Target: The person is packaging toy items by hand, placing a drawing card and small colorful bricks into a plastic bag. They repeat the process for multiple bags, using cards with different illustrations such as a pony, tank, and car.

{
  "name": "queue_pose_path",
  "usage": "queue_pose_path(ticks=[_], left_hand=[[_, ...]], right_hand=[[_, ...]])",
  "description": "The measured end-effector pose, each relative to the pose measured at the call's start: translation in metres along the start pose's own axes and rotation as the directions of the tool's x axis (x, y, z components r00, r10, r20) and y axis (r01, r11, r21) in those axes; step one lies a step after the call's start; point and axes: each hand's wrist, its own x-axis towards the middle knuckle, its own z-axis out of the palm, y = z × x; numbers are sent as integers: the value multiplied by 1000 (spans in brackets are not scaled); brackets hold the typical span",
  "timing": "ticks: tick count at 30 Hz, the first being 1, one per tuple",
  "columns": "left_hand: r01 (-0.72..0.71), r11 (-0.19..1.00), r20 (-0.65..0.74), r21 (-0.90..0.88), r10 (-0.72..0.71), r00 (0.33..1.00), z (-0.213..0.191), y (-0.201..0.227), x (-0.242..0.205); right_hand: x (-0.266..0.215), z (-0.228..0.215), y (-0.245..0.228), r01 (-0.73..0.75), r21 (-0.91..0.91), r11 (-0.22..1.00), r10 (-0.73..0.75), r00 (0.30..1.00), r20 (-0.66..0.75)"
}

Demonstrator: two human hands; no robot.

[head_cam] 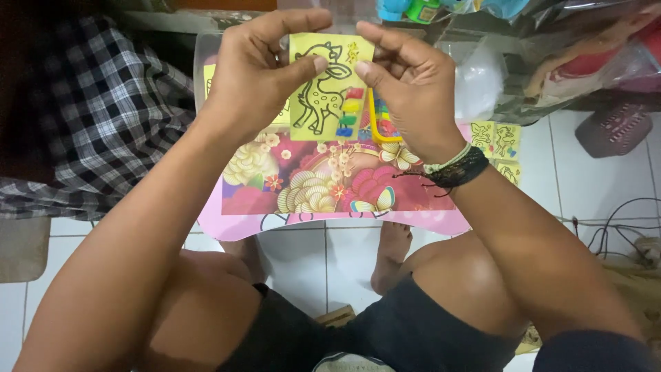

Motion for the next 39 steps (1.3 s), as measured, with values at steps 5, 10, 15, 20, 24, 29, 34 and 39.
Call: queue_pose_path(ticks=[5, 10, 15, 20, 24, 29, 34, 39], left_hand=[[-22, 988, 18, 150, 19, 1000, -2, 7, -1], [14, 967, 0, 256, -15, 1000, -1, 7, -2], [66, 925, -34, 375, -58, 998, 0, 4, -2], [30, 915, -8, 403, -29, 1000, 0, -1, -2], [-51, 898, 31, 438, 41, 999, -1, -3, -1], [-125, 862, 62, 491, 108, 992, -3, -17, -1], [-3, 900, 32, 435, -12, 999, 4, 0, -4], [-32, 933, -63, 359, 59, 996, 5, 1, -4]], right_hand=[[2, -6, 1, -17, -63, 998, 16, 1000, -21], [2, -10, 3, -61, -74, 995, 61, 998, -11], [2, -13, 3, -58, -227, 972, 58, 998, -7], [5, -14, 9, -14, -324, 946, 19, 1000, 11], [7, -18, 20, 39, -347, 937, -35, 999, 16], [6, -20, 18, 72, -292, 954, -48, 995, 90], [5, -22, 19, -31, -164, 986, 42, 997, 64], [4, -30, 6, -135, -22, 991, 137, 985, 103]])
